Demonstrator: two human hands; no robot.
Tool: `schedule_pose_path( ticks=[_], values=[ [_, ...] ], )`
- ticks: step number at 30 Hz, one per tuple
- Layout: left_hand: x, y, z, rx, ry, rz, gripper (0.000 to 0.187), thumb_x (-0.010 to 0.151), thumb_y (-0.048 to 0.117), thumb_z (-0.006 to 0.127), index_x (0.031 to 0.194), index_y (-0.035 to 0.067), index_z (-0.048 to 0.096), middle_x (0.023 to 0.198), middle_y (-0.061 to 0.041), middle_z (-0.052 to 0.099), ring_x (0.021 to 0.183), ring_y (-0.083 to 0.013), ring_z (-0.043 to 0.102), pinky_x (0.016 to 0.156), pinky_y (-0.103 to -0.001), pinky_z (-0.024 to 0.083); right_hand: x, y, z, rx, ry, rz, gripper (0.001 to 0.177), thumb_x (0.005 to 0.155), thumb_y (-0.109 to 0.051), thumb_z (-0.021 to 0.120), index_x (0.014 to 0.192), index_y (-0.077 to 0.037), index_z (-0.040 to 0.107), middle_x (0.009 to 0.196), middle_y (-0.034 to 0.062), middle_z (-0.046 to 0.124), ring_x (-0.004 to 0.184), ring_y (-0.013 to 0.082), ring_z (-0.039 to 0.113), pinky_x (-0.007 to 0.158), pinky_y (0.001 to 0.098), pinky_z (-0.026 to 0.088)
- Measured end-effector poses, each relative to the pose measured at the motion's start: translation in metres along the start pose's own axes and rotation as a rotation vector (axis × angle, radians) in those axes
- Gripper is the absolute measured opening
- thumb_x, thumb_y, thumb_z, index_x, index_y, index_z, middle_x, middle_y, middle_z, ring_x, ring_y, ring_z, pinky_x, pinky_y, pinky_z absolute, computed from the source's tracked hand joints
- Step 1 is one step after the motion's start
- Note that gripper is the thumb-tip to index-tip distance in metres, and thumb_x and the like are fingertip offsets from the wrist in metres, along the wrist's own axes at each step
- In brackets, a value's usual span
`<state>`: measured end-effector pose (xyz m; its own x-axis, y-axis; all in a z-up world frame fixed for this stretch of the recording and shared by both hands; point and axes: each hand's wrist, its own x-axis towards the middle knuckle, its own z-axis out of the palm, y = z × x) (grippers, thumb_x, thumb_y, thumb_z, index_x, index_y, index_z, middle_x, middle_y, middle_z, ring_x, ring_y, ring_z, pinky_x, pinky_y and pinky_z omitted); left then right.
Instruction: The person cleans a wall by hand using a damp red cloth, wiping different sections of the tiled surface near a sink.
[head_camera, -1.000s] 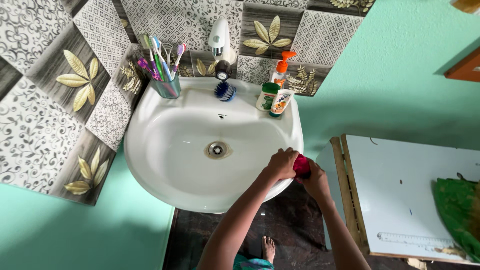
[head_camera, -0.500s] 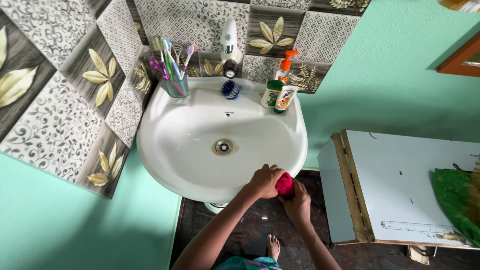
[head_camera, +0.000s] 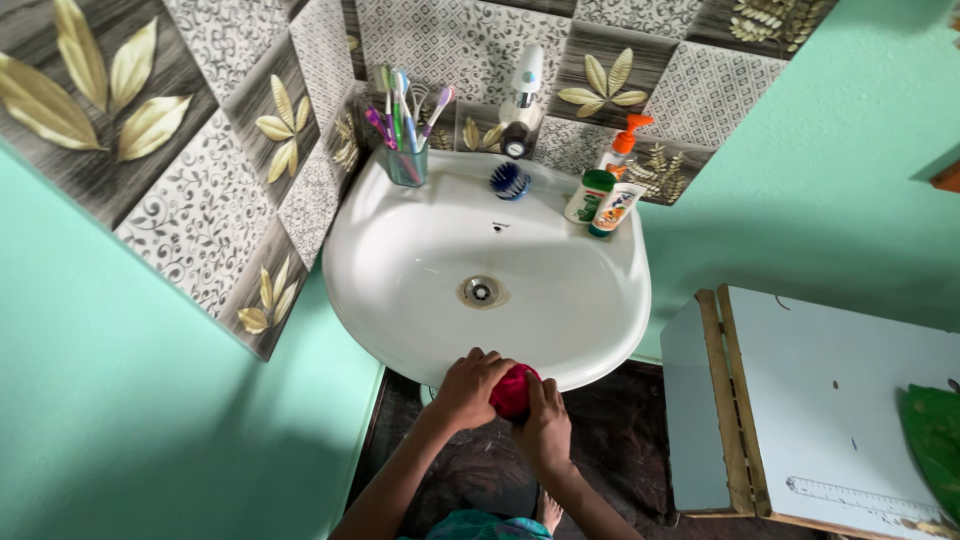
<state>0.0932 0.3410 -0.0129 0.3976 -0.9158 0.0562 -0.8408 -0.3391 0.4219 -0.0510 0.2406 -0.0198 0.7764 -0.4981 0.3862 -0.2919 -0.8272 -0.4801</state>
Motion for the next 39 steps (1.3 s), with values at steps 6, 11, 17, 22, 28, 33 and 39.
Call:
schedule_pose_path(
  ticks=[6,11,17,22,28,33,39],
  values=[
    [-0.025,-0.040,-0.024,-0.035,0.002,-0.171,0.080,0.065,0.022,0.094,0.136,0.013,0.058,0.123,-0.006,0.065,0.114,-0.0289,0.059,0.102,-0.045,0.050,0.023,-0.039,0.014,0.026,-0.221,-0.073,0.069,0.071,-0.008,0.084,0.134,-0.006,0.054,0.110,0.0148,0.061,0.102,0.0364,0.066,0.074,0.0459,0.060],
    [-0.069,-0.066,-0.054,-0.144,0.295,-0.356,0.074,0.060,0.021,0.095,0.128,0.013,0.064,0.117,-0.009,0.067,0.113,-0.0324,0.062,0.097,-0.044,0.054,0.073,-0.085,0.037,0.082,-0.360,-0.322,0.088,0.061,-0.016,0.092,0.138,-0.011,0.049,0.115,0.0170,0.057,0.106,0.0377,0.059,0.087,0.0496,0.054],
    [-0.086,-0.064,-0.029,-0.312,0.662,-0.645,0.084,0.063,0.019,0.093,0.136,0.006,0.054,0.117,-0.016,0.064,0.108,-0.0384,0.061,0.092,-0.049,0.053,0.143,-0.098,0.057,0.225,-0.790,-0.568,0.112,0.055,-0.020,0.095,0.151,-0.017,0.038,0.136,0.0138,0.055,0.123,0.0344,0.055,0.104,0.0467,0.049],
    [-0.075,-0.017,0.018,-0.253,1.076,-0.665,0.085,0.064,0.006,0.085,0.141,0.002,0.050,0.123,-0.023,0.063,0.112,-0.0419,0.061,0.098,-0.053,0.050,0.147,-0.070,0.055,0.275,-0.874,-0.799,0.086,0.074,-0.013,0.090,0.147,-0.022,0.047,0.149,0.0102,0.053,0.137,0.0323,0.049,0.111,0.0450,0.048],
    [-0.040,0.062,0.036,-0.310,1.084,-0.983,0.100,0.064,0.001,0.083,0.152,0.002,0.036,0.126,-0.024,0.053,0.118,-0.0465,0.054,0.100,-0.057,0.047,0.156,-0.032,0.027,0.332,-0.972,-0.909,0.082,0.077,0.011,0.075,0.147,-0.023,0.052,0.148,0.0146,0.050,0.136,0.0358,0.050,0.111,0.0449,0.048],
    [-0.031,0.098,0.055,-0.515,0.816,-0.854,0.111,0.078,0.030,0.085,0.157,-0.006,0.015,0.140,-0.033,0.042,0.126,-0.0486,0.050,0.105,-0.056,0.045,0.149,0.019,-0.008,0.372,-0.952,-0.890,0.087,0.069,0.012,0.076,0.146,-0.024,0.054,0.144,0.0142,0.053,0.133,0.0354,0.053,0.106,0.0424,0.052],
    [-0.036,0.104,0.078,-0.492,0.694,-0.493,0.130,0.083,0.042,0.093,0.155,-0.015,0.000,0.149,-0.041,0.028,0.135,-0.0580,0.038,0.108,-0.065,0.033,0.133,0.050,-0.042,0.377,-0.798,-0.910,0.091,0.059,0.004,0.086,0.141,-0.020,0.057,0.139,0.0154,0.055,0.124,0.0363,0.057,0.101,0.0466,0.050]
  ],
)
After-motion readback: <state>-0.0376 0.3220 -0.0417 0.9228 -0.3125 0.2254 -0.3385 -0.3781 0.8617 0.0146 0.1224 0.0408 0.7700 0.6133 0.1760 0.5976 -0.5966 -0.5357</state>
